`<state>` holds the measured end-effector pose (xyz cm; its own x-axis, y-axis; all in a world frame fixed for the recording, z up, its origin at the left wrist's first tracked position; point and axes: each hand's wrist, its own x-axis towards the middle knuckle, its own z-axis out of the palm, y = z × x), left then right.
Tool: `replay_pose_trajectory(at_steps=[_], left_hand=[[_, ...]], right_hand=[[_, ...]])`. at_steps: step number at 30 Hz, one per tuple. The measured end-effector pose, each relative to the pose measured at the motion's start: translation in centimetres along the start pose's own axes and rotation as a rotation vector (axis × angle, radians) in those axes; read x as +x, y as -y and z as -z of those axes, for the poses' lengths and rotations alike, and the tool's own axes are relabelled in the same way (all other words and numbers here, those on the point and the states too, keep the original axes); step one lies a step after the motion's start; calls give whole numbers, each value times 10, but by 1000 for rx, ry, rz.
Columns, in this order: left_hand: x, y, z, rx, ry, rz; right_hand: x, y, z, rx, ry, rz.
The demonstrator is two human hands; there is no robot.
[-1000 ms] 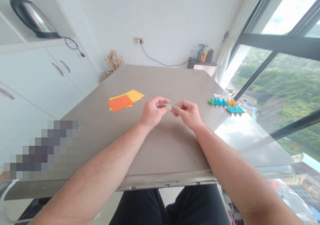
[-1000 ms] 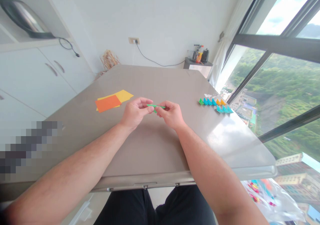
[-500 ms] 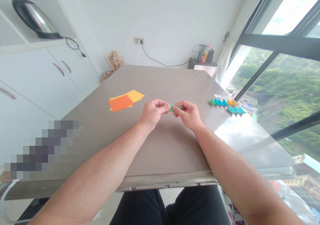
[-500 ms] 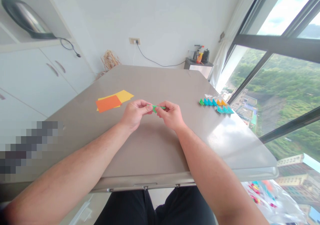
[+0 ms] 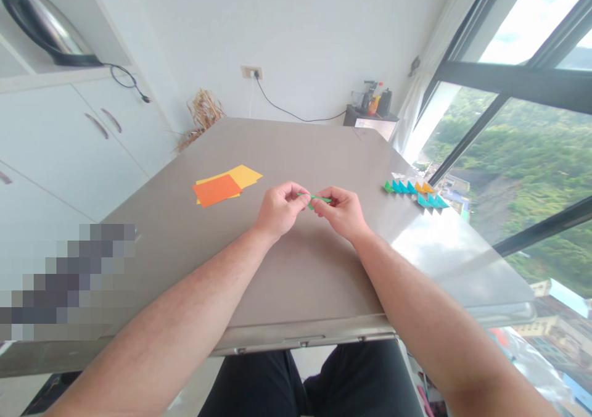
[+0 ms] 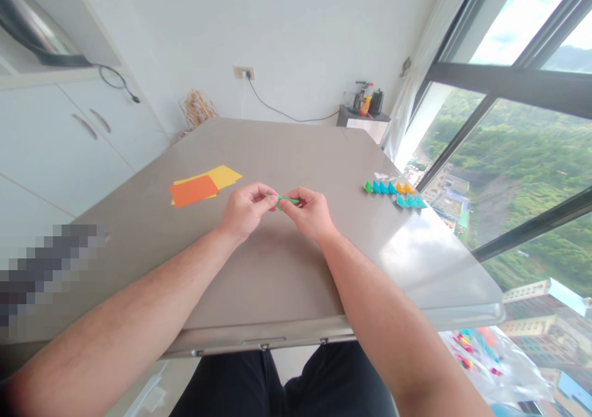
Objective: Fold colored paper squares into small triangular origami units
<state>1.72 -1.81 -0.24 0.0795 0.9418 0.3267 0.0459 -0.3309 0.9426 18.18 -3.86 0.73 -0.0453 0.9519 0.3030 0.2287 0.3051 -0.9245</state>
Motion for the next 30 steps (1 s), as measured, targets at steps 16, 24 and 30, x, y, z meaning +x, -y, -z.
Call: replay_pose_trajectory(at_steps=[16,24,30], left_hand=[[-1,-4,3,74,40,-42],[-3,-9,8,204,43,-68],[-4,-15,8,258,23,-78]], right_hand=[[0,1,-1,-59,-15,22],[1,-6,1,25,-54,10],[1,-6,0,37,-36,-20]])
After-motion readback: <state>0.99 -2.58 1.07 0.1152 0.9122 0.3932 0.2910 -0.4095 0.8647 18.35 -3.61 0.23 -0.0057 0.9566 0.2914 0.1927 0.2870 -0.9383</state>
